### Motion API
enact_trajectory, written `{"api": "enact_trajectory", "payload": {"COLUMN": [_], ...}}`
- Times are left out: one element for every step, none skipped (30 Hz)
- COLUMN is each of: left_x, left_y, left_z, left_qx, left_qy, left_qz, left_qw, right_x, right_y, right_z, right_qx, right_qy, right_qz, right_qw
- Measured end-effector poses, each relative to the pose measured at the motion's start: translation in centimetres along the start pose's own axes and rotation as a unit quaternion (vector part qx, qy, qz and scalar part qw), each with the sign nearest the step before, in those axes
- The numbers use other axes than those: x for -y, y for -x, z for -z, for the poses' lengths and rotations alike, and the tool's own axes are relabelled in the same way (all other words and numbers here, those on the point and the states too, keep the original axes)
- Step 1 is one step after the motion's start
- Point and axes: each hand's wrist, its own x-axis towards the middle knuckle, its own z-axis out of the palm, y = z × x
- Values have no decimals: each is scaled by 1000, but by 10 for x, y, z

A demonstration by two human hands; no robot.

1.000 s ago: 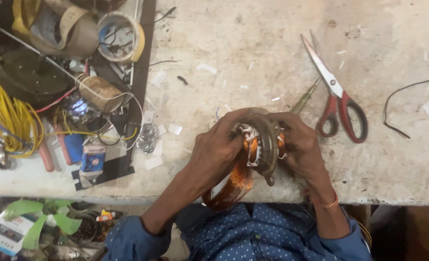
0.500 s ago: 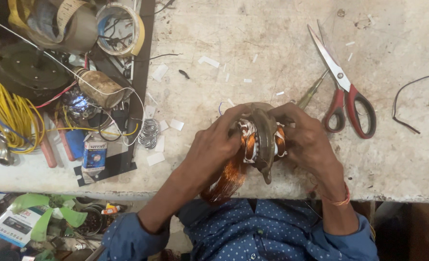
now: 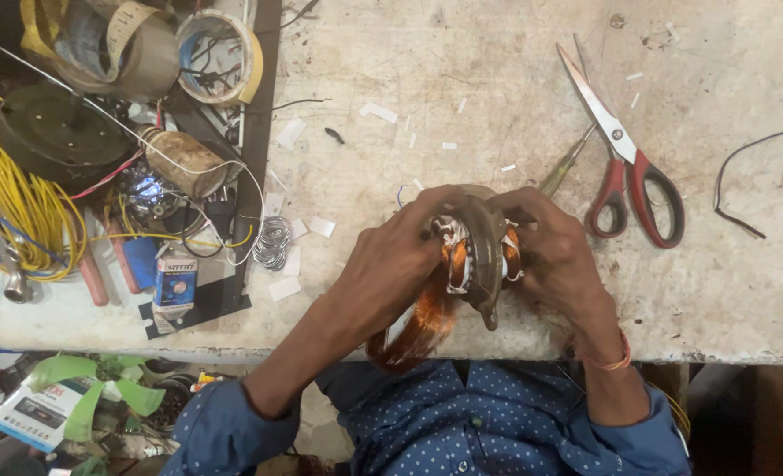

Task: The person winds a copper wire around a motor stator core, inserting small white insulating pieces between the windings. They use scissors to trim the insulation and continue wrapping the wire into the slots.

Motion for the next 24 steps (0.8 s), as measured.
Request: {"api": "enact_trajectory", "payload": {"left_x": [-1, -1, -1, -1, -1, -1, 0, 0, 1, 2, 3, 3, 3, 2, 0, 0, -1, -1, -2, -2, -2, -1, 0, 1], "left_y": [2, 3, 4, 5, 5, 5, 4, 3, 2, 1, 0, 0, 0, 1, 3, 5, 6, 8, 10, 12, 14, 15, 15, 14], "left_z": [-1, -3, -4, -6, -7, -8, -8, -8, -7, -5, -4, -3, -2, -2, -2, -3, -4, -5, -7, -6, -6, -6, -4, -3], "left_qx": [8, -10, -28, -46, -23, -1, 19, 10, 0, -8, -9, -9, -8, -19, -29, -40, -36, -31, -27, -40, -52, -62, -60, -58], "left_qy": [16, 22, 29, 36, 53, 69, 83, 62, 40, 17, 9, 2, -4, 1, 7, 13, 26, 42, 59, 39, 18, -1, 0, 0], "left_qz": [23, 14, 6, -1, 24, 50, 75, 50, 27, 5, 2, 0, -3, 3, 6, 9, 29, 47, 67, 41, 13, -16, -25, -34], "left_qw": [1000, 1000, 999, 998, 998, 996, 994, 997, 999, 1000, 1000, 1000, 1000, 1000, 1000, 999, 999, 998, 996, 998, 998, 998, 998, 998], "right_x": [0, -1, -1, -1, -1, -1, -1, -1, -1, 0, 1, 2, 3, 3, 4, 4, 4, 4, 4, 4, 4, 4, 4, 3], "right_y": [1, 1, 2, 3, 4, 4, 4, 4, 4, 4, 4, 4, 4, 3, 2, 1, 0, -1, -1, -1, -2, -2, -2, -2], "right_z": [1, 2, 3, 3, 3, 3, 2, 2, 0, -2, -4, -5, -7, -7, -7, -7, -7, -5, -4, -2, -1, 0, 1, 0], "right_qx": [10, 20, 30, 42, 41, 40, 39, 24, 9, -5, -16, -25, -35, -29, -24, -19, -13, -6, 3, 14, 22, 31, 31, 32], "right_qy": [4, -37, -79, -120, -92, -64, -36, -44, -54, -66, -59, -53, -48, -33, -17, -1, -6, -9, -11, -11, -11, -10, -7, -3], "right_qz": [0, -55, -110, -165, -136, -105, -72, -59, -45, -30, -33, -36, -40, -35, -32, -27, -23, -22, -19, -27, -36, -47, -48, -48], "right_qw": [1000, 998, 990, 978, 986, 992, 996, 997, 998, 997, 998, 998, 997, 998, 999, 999, 1000, 1000, 1000, 999, 999, 998, 998, 998]}}
